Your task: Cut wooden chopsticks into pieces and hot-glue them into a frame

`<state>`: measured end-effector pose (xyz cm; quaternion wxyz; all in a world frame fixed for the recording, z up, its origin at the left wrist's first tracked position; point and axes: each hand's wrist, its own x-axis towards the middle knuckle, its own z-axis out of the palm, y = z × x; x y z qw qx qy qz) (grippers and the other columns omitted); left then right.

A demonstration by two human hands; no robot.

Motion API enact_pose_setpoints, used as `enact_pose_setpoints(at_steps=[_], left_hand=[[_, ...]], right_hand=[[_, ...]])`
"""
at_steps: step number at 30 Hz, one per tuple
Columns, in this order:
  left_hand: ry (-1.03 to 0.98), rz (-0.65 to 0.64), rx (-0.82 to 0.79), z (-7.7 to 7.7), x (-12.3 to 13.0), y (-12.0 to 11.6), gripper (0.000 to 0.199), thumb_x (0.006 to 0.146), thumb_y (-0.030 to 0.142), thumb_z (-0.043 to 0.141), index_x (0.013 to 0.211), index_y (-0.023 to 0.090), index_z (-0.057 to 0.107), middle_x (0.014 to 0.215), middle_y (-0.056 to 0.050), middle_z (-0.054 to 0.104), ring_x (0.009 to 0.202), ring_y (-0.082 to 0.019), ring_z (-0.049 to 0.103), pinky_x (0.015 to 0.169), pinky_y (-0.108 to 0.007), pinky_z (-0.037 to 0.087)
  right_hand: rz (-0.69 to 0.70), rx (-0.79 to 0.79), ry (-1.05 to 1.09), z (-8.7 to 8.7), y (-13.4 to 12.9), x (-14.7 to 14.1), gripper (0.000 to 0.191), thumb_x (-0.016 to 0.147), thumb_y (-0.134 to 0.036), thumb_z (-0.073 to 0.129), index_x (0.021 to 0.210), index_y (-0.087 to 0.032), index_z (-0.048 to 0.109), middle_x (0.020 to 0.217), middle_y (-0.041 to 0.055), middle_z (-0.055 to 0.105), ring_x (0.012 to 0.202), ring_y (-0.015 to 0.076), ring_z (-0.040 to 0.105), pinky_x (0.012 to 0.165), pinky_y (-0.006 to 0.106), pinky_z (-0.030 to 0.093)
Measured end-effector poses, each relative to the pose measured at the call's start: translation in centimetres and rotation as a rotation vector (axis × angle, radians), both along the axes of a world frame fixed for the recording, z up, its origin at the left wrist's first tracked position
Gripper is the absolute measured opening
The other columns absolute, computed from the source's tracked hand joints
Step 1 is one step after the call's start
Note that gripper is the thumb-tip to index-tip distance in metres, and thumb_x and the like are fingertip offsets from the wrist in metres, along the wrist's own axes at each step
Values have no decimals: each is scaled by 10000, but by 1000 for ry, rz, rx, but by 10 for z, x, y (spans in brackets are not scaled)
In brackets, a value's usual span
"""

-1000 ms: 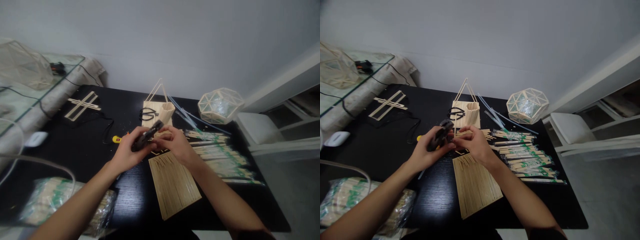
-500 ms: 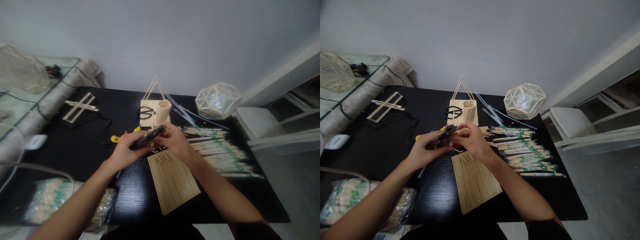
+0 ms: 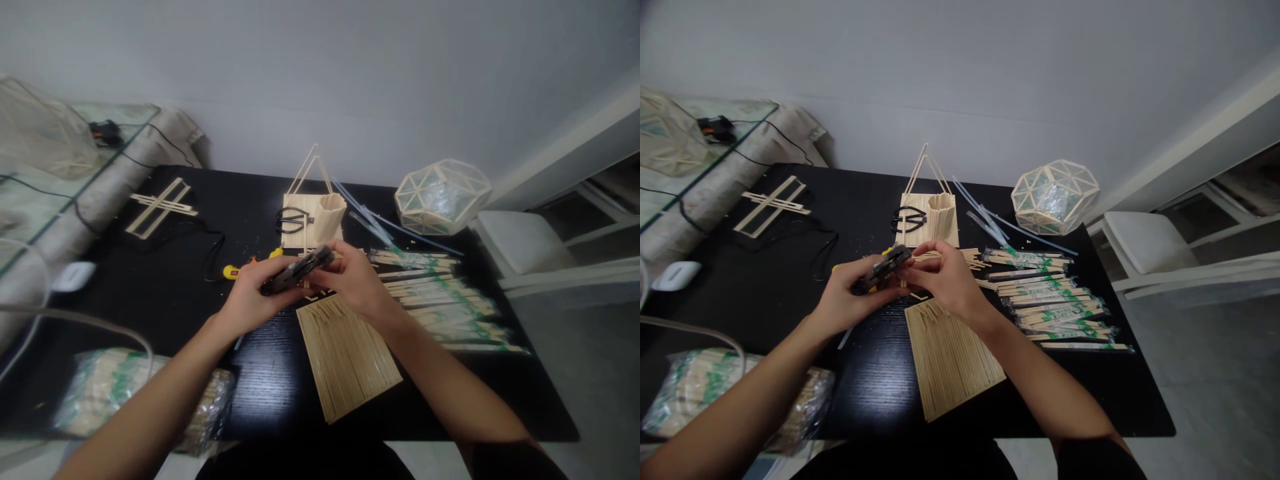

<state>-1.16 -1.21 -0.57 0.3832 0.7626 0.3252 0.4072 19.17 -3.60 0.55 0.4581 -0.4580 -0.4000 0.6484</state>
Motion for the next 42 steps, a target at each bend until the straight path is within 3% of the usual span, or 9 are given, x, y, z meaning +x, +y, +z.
enact_pose_setpoints(at_steps=[14,21,30,35,38,42], left_hand=[[-27,-11,71,1,-1,0,321,777,181,901,1082,172,799,981,-55,835,819,-164,778,787,-241,613],[-43,2,34,3,-1,-1,360,766,208,911,1103,159,795,956,-50,838,800,-161,778,756,-235,615],[-37,20,-44,1,-2,-2,377,802,264,884,1147,151,783,1022,-81,839,845,-188,782,778,-281,622],[-23,8,-11,0,-2,-1,371,798,259,893,1140,166,784,987,-63,832,847,-185,777,809,-289,622],[-23,22,3,-1,-1,-1,482,786,286,908,1233,187,756,1081,-81,818,832,-179,762,801,-293,617],[-105,78,-105,-2,-1,-2,737,801,337,896,1465,223,595,1202,-101,780,693,-128,690,674,-270,592]], right_hand=[[39,-22,10,1,-1,2,546,647,-389,998,1015,-221,632,749,-30,782,682,173,764,667,288,602],[61,-41,12,7,-4,2,502,697,-351,973,1016,-217,610,782,-9,799,695,169,760,675,284,575],[32,-55,9,4,-6,-2,636,676,-369,981,1110,-240,535,838,-3,808,768,206,789,762,349,612],[25,-32,-46,5,-6,0,622,678,-365,975,1068,-249,505,785,-19,793,724,194,773,706,326,598],[21,-17,-72,6,-4,1,628,662,-371,976,1014,-258,469,752,-31,783,680,184,760,663,306,593],[-56,59,-92,6,-2,2,626,685,-389,947,968,-276,400,758,-38,783,708,194,788,711,329,643]])
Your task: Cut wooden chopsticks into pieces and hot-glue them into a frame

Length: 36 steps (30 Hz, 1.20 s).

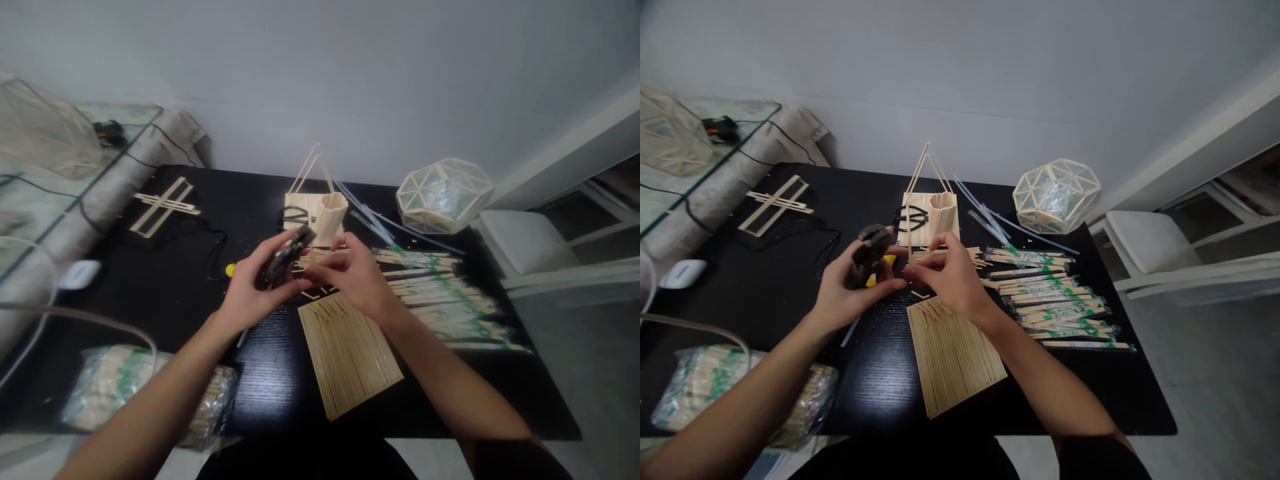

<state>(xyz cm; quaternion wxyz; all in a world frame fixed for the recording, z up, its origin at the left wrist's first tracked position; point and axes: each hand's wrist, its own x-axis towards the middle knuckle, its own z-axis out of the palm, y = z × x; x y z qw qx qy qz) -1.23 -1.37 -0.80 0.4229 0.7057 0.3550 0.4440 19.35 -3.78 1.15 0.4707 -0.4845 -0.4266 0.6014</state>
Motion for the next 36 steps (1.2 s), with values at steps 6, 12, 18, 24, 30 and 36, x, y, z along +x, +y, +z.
enact_pose_setpoints(at_steps=[6,12,18,24,30,36], left_hand=[[200,253,-2,0,-2,7,296,958,427,698,1116,180,740,955,-45,770,777,-166,688,739,-284,551],[643,323,114,-3,-8,15,311,984,380,581,1182,174,701,1057,-90,768,941,-269,723,834,-360,542],[867,259,163,1,-3,9,345,1003,328,540,1279,150,645,1179,-150,743,1081,-339,709,911,-427,550],[893,209,186,0,2,6,327,1015,308,546,1280,134,626,1154,-154,733,1061,-347,707,908,-445,549],[976,173,146,5,5,2,200,1010,276,560,1164,162,618,1082,-127,723,1016,-329,715,808,-390,537],[1103,185,97,12,9,-2,117,1028,292,542,1062,187,581,1005,-103,726,906,-303,739,660,-338,490]], right_hand=[[-87,114,-118,-2,2,2,549,778,-392,865,976,-289,363,763,-35,767,715,226,804,660,346,670],[-261,393,-482,-8,4,6,395,878,-349,756,997,-287,385,797,-28,726,773,232,792,776,414,654],[-313,497,-751,-18,2,7,207,978,-332,631,1028,-279,437,889,28,690,864,260,769,812,436,614],[-302,566,-910,-29,2,6,155,1005,-331,570,979,-276,428,820,36,657,772,251,727,679,374,561],[-298,637,-947,-33,3,6,127,1005,-271,544,969,-282,423,809,28,649,725,230,696,667,365,545],[-291,651,-958,-32,2,6,151,1008,-255,542,937,-284,411,786,20,632,718,225,677,673,371,546]])
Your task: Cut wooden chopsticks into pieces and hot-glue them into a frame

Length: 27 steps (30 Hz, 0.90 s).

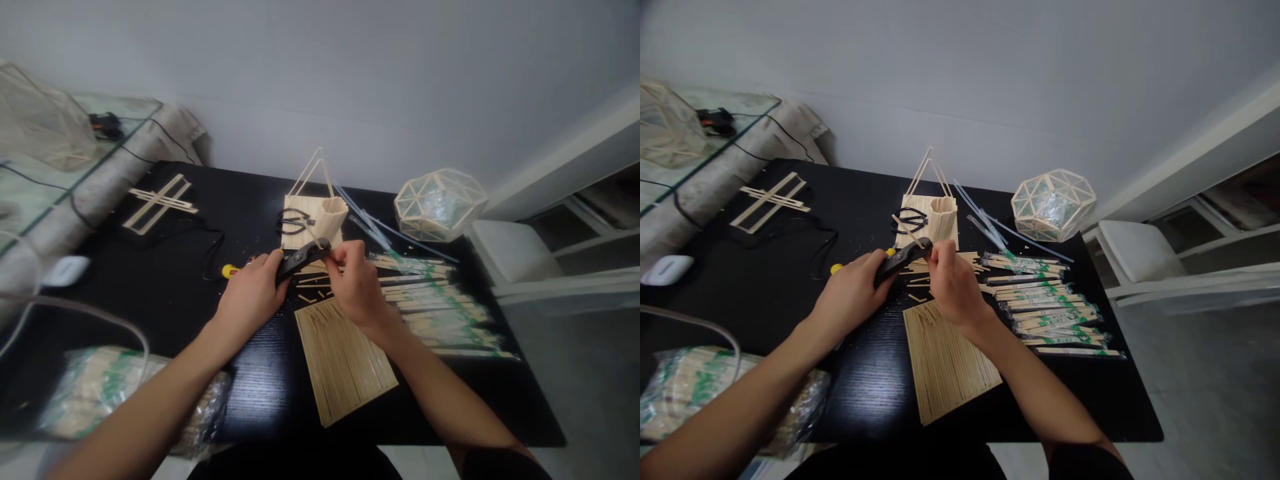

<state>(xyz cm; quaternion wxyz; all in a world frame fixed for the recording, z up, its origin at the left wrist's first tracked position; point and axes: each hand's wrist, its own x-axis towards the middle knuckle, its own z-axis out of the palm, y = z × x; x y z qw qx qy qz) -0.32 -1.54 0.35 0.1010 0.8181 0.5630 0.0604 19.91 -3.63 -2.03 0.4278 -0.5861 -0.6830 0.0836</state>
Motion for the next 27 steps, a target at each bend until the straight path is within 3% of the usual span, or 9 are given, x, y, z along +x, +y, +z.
enact_pose_setpoints(at_steps=[15,22,27], left_hand=[[103,68,-18,1,2,-5,149,1022,305,524,1090,193,595,926,-120,758,770,-313,768,558,-323,472],[127,75,-16,1,1,-5,175,1014,298,518,1110,194,621,863,-118,768,736,-333,770,573,-346,492],[107,85,-12,-2,0,-3,220,1016,362,536,1113,201,650,830,-125,773,723,-341,770,596,-356,515]], right_hand=[[15,-1,-32,-2,1,-2,172,1008,-237,521,911,-289,389,731,-4,594,660,208,650,641,348,526],[29,62,-26,1,0,-2,192,998,-196,526,904,-284,384,718,-13,569,638,200,638,618,331,492],[32,0,-42,8,-3,-2,152,1001,-205,514,911,-280,417,730,0,605,641,197,638,624,331,502]])
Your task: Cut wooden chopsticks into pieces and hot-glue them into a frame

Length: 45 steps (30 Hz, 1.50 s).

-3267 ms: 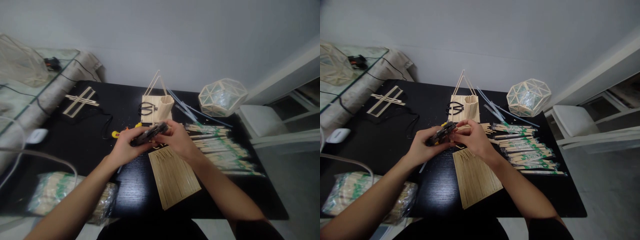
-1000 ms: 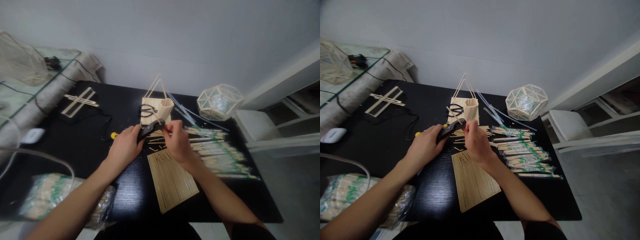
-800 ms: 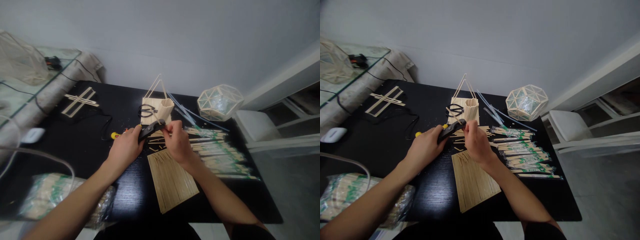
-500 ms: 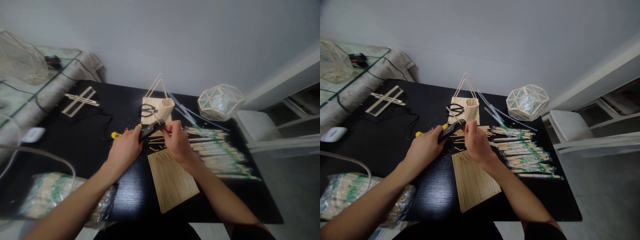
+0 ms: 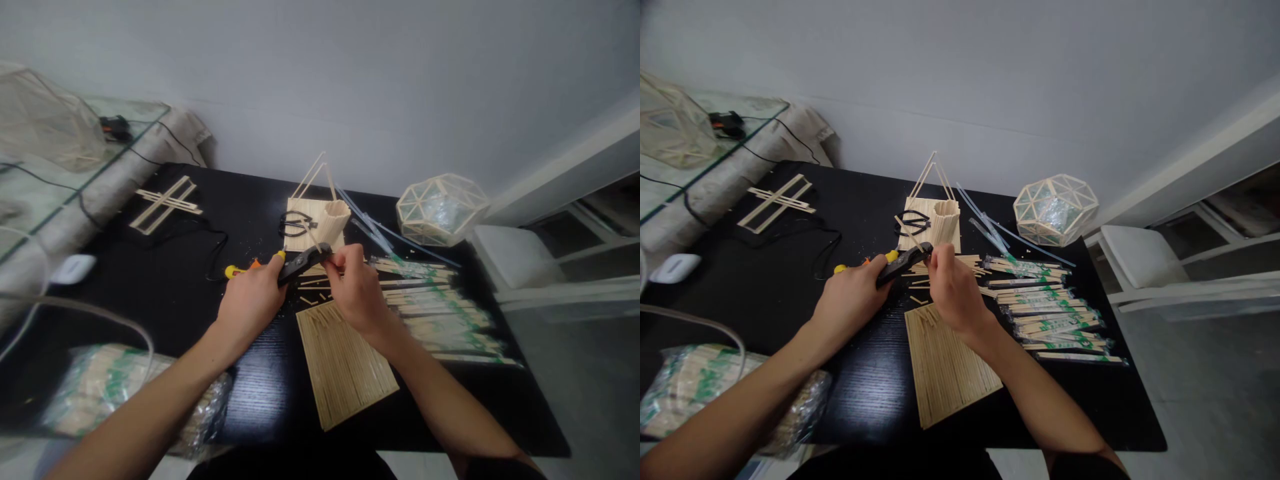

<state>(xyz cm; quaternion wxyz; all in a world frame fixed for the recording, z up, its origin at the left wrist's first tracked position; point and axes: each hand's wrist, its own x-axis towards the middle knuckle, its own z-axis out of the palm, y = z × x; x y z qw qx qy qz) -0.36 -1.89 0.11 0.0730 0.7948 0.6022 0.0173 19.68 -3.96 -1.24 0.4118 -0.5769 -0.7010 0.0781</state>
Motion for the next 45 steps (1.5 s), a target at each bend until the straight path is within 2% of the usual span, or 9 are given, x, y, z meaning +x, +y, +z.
enact_pose_setpoints(at_steps=[7,11,17,20,25,28,34,38,45], left_hand=[[-49,3,2,2,2,1,210,1002,364,553,1081,198,655,867,-135,783,777,-359,776,642,-375,533],[-103,10,26,-3,-2,5,256,1003,404,573,1115,185,641,839,-115,769,740,-328,760,636,-348,499],[-359,-25,167,-9,-6,11,397,1005,558,558,852,195,608,825,-92,710,755,-249,683,674,-325,464],[-452,-77,156,-6,-6,9,399,995,536,530,761,213,545,739,-51,630,693,-212,606,663,-322,424],[-586,-194,101,-2,-9,9,322,963,443,496,732,220,488,721,-30,586,670,-199,546,653,-328,380],[-634,-230,63,-4,-11,10,353,984,466,480,735,215,494,729,-29,586,680,-199,540,675,-334,388],[-673,-286,4,-3,-8,10,400,1058,496,417,881,183,592,831,-51,615,778,-219,584,756,-356,436],[-626,-315,10,-5,-7,10,403,1061,515,402,985,173,602,929,-85,630,852,-253,618,791,-391,471],[-486,-276,4,-8,-7,11,408,1050,542,344,987,197,552,929,-96,651,847,-284,648,733,-390,462]], right_hand=[[15,-114,-9,9,0,2,71,1019,-263,529,960,-259,490,780,41,674,699,234,696,634,348,505],[101,-228,0,28,2,17,71,984,-206,596,1028,-247,558,914,59,755,833,253,755,724,362,533],[243,-531,-243,55,0,49,173,910,-60,666,954,-226,688,826,36,768,769,240,731,705,344,489],[271,-596,-335,49,-1,50,314,843,15,654,1017,-229,746,808,27,759,788,232,719,715,320,465],[330,-711,-422,29,3,43,232,841,-13,635,944,-182,754,962,77,777,921,225,722,745,281,440],[332,-806,-489,22,5,39,214,863,-17,592,914,-154,748,945,100,778,875,215,716,729,281,430],[329,-945,-541,26,11,32,177,813,-47,646,919,-142,753,907,106,782,800,228,707,647,291,414],[345,-961,-449,41,14,39,55,832,-184,754,883,-163,756,904,95,791,833,250,726,691,310,468],[370,-582,270,66,6,51,296,885,-370,794,1104,-182,728,1052,80,794,945,221,755,834,343,591]])
